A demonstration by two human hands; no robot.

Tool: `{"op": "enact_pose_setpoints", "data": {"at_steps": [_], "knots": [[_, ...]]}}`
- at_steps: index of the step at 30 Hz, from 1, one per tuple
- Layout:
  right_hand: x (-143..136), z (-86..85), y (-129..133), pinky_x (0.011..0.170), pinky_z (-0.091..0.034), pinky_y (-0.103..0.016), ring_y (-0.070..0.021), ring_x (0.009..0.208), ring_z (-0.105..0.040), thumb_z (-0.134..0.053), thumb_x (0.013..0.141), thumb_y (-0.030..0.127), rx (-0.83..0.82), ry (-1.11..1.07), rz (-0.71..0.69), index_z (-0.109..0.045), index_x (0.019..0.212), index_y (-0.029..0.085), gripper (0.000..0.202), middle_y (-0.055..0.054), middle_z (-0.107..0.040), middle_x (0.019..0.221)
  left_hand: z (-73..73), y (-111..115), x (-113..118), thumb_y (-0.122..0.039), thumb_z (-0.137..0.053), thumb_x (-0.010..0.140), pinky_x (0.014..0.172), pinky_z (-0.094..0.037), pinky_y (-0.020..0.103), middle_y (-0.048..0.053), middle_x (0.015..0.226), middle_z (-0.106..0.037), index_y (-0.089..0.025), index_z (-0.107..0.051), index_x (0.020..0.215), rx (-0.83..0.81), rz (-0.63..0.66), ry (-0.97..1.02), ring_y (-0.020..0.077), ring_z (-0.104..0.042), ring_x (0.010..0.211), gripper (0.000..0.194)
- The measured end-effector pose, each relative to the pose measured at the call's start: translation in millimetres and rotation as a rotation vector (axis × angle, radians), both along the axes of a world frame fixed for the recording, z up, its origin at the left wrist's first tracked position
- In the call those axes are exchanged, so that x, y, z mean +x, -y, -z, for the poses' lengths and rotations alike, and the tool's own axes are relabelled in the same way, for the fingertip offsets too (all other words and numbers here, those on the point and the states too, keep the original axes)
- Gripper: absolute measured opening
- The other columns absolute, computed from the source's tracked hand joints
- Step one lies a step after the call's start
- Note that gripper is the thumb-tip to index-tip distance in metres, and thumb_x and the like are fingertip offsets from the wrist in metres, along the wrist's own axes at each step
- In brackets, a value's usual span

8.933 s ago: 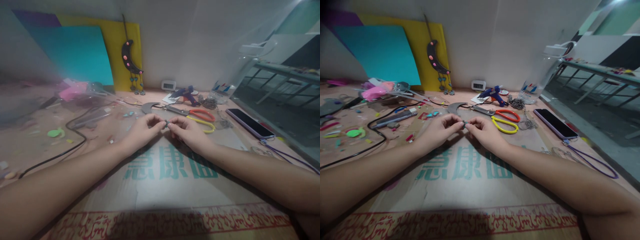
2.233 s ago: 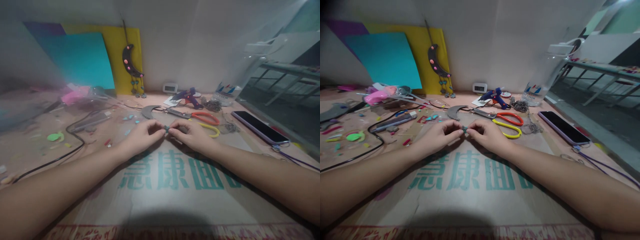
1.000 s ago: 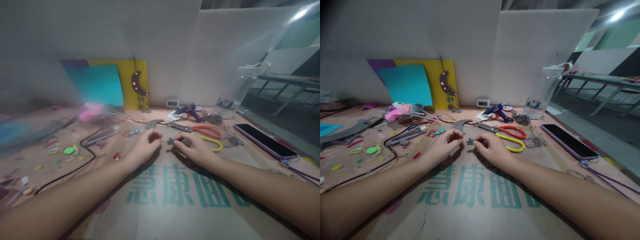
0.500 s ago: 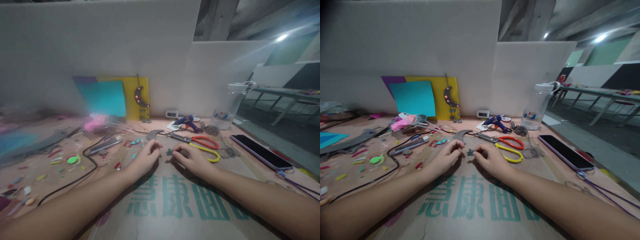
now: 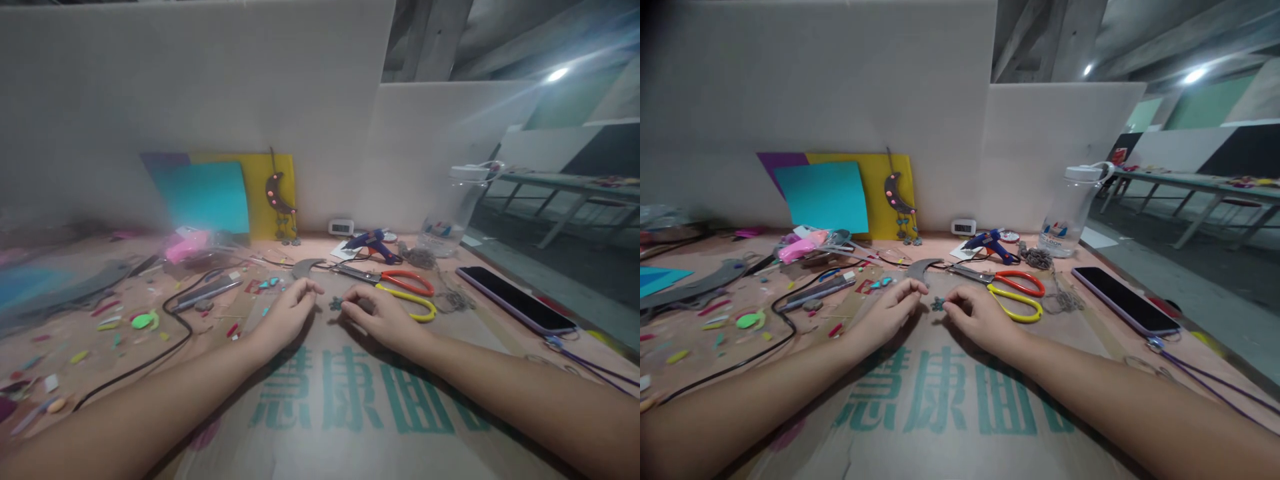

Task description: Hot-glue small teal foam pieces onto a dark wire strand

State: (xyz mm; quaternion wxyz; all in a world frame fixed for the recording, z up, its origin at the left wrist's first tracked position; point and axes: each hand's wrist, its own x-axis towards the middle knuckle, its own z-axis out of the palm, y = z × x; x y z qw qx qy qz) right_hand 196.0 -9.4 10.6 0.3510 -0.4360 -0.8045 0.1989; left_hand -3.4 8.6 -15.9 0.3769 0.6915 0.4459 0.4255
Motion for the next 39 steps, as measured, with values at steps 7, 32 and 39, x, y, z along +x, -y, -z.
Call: {"op": "enact_pose_setpoints", "data": {"at_steps": [7, 32, 39], "knots": [[-1.0, -1.7, 1.0, 0.07, -0.047, -0.027, -0.0165, 0.075, -0.062, -0.053, 0.086, 0.021, 0.001, 0.009, -0.009, -0.062, 0.08, 0.018, 0.011, -0.003, -0.068, 0.079, -5.9, 3.4, 2.8, -0.025, -0.046, 0.083, 0.061, -0.041, 0.024, -0.001, 0.073, -0.058, -0.019, -0.054, 0.097, -0.072, 0.028, 0.012, 0.014, -0.055, 0.068, 0.017], [-1.5, -1.2, 0.4, 0.07, -0.045, -0.026, -0.015, 0.074, -0.061, -0.054, 0.086, 0.022, 0.017, 0.005, -0.024, -0.062, 0.079, 0.017, 0.011, -0.002, -0.067, 0.078, -5.0, 3.3, -0.4, -0.016, -0.038, 0.081, 0.06, -0.037, 0.024, -0.003, 0.071, -0.049, -0.019, -0.051, 0.091, -0.007, 0.004, -0.049, 0.0126, -0.046, 0.063, 0.017], [-1.8, -0.1, -0.5, 0.069, -0.045, -0.025, -0.0147, 0.073, -0.061, -0.054, 0.086, 0.021, 0.025, 0.01, -0.014, -0.062, 0.079, 0.017, 0.011, -0.002, -0.067, 0.078, 0.5, 1.5, 0.4, -0.02, -0.042, 0.085, 0.055, -0.036, 0.023, -0.004, 0.066, -0.049, -0.019, -0.053, 0.099, -0.02, 0.045, 0.026, 0.0119, -0.046, 0.059, 0.019]]}}
